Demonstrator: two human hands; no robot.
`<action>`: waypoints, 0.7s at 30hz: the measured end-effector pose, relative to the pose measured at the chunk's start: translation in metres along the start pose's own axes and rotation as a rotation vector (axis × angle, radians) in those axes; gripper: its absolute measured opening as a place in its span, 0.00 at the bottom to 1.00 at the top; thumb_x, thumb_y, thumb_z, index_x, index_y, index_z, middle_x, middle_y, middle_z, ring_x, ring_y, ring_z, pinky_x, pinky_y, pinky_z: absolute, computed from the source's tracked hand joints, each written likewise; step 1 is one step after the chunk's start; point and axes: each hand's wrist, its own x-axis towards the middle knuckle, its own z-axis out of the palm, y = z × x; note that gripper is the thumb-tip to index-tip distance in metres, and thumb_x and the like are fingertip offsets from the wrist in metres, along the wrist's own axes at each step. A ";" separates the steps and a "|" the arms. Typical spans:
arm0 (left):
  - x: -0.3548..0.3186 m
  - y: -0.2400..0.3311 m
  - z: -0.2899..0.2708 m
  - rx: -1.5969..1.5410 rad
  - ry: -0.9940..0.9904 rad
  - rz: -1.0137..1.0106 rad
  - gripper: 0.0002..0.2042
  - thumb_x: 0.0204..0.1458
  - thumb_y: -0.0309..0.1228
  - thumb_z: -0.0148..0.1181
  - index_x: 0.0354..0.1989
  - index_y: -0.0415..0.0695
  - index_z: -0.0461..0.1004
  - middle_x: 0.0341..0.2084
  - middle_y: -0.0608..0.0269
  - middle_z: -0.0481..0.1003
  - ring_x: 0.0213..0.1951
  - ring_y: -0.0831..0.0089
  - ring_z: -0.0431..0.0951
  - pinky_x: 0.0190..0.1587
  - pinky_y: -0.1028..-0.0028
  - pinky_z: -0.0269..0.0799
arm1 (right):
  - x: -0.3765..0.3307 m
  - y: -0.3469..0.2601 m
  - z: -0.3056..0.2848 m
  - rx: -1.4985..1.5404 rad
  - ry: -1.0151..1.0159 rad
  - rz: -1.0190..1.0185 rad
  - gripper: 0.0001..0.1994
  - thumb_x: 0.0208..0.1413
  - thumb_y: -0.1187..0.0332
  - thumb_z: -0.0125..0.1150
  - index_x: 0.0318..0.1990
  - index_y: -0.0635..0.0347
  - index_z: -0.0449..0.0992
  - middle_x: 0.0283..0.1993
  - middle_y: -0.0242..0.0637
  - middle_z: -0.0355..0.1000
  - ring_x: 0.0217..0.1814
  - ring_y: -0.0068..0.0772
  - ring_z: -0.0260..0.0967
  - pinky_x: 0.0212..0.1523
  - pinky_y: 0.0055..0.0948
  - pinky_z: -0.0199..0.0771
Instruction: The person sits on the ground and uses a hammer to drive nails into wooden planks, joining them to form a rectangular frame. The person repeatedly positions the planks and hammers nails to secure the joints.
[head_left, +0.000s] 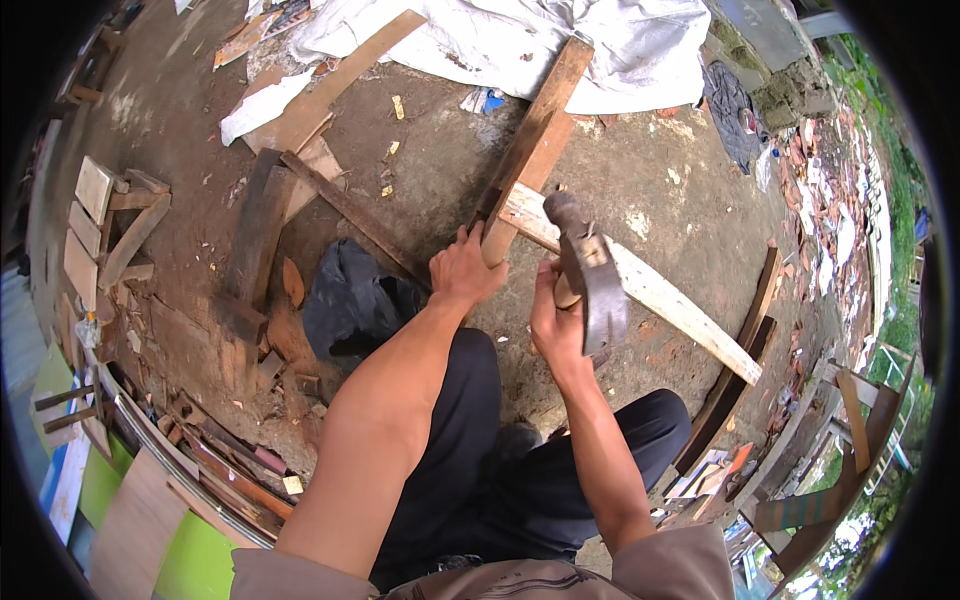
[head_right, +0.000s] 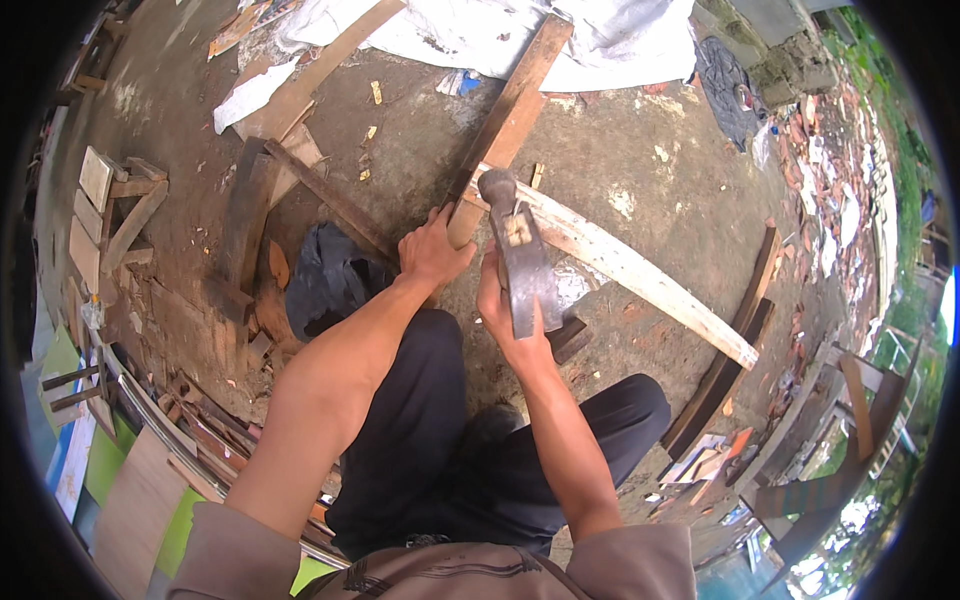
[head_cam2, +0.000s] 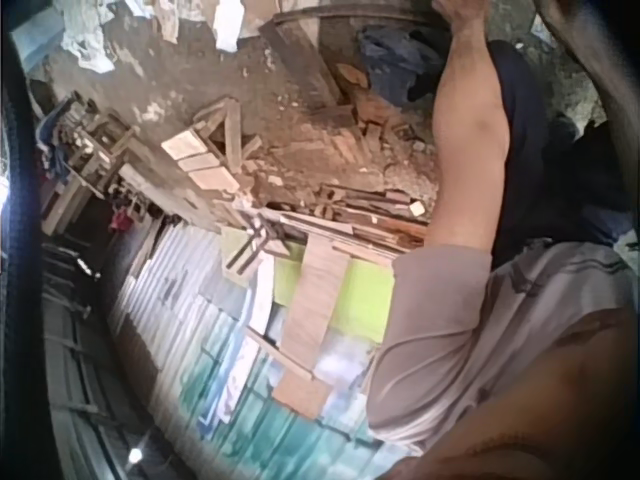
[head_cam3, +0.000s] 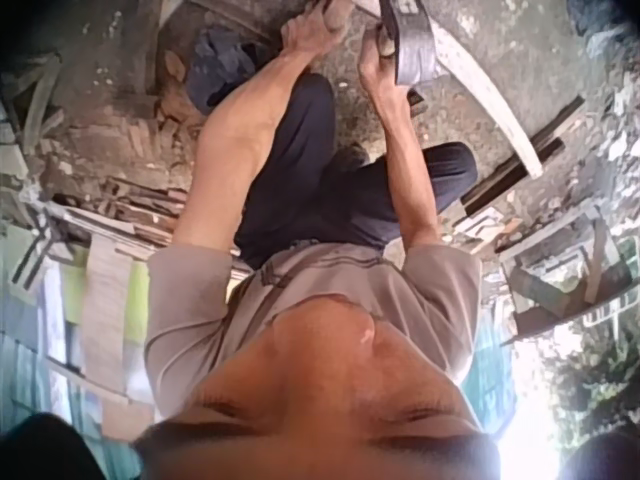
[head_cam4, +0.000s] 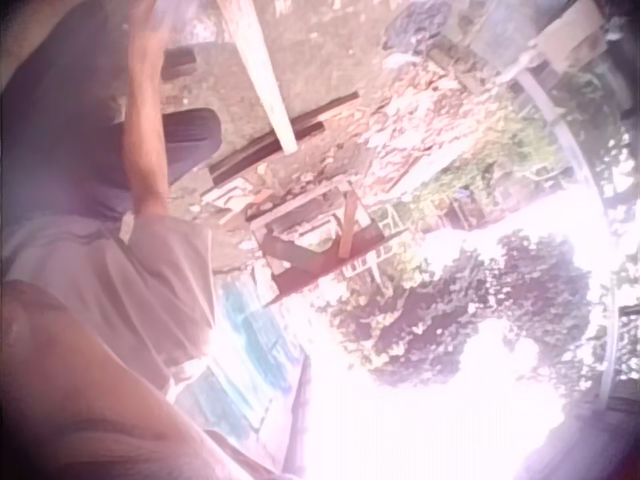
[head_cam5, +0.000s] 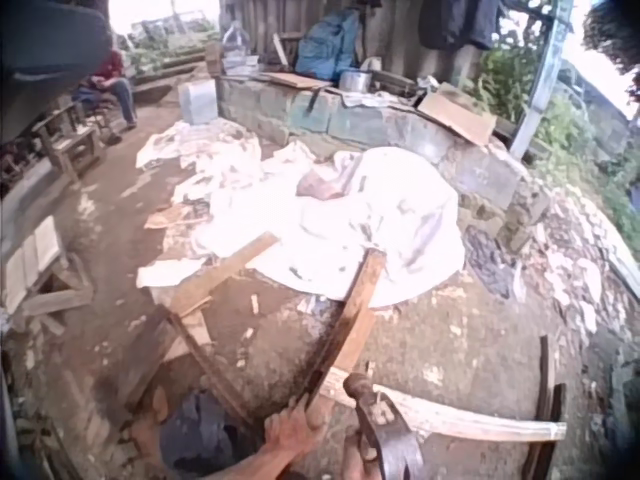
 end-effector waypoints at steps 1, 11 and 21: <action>-0.001 0.002 0.000 0.005 0.016 0.008 0.42 0.45 0.46 0.67 0.70 0.47 0.59 0.66 0.45 0.63 0.53 0.46 0.77 0.58 0.55 0.72 | -0.001 0.005 0.004 -0.132 0.027 -0.121 0.10 0.54 0.78 0.58 0.44 0.71 0.75 0.30 0.56 0.74 0.32 0.59 0.75 0.33 0.48 0.75; 0.001 0.001 -0.002 0.002 -0.002 0.003 0.42 0.45 0.47 0.65 0.70 0.48 0.59 0.67 0.44 0.61 0.54 0.47 0.77 0.59 0.55 0.71 | 0.002 -0.017 -0.003 0.146 0.038 0.090 0.09 0.53 0.78 0.59 0.41 0.71 0.77 0.39 0.58 0.76 0.38 0.62 0.75 0.38 0.48 0.76; -0.001 -0.008 -0.002 -0.011 0.018 0.001 0.42 0.44 0.47 0.65 0.70 0.48 0.59 0.66 0.44 0.64 0.52 0.46 0.78 0.58 0.53 0.71 | 0.014 -0.033 -0.014 0.131 -0.073 0.205 0.11 0.57 0.75 0.55 0.48 0.65 0.75 0.31 0.50 0.75 0.34 0.58 0.75 0.39 0.44 0.76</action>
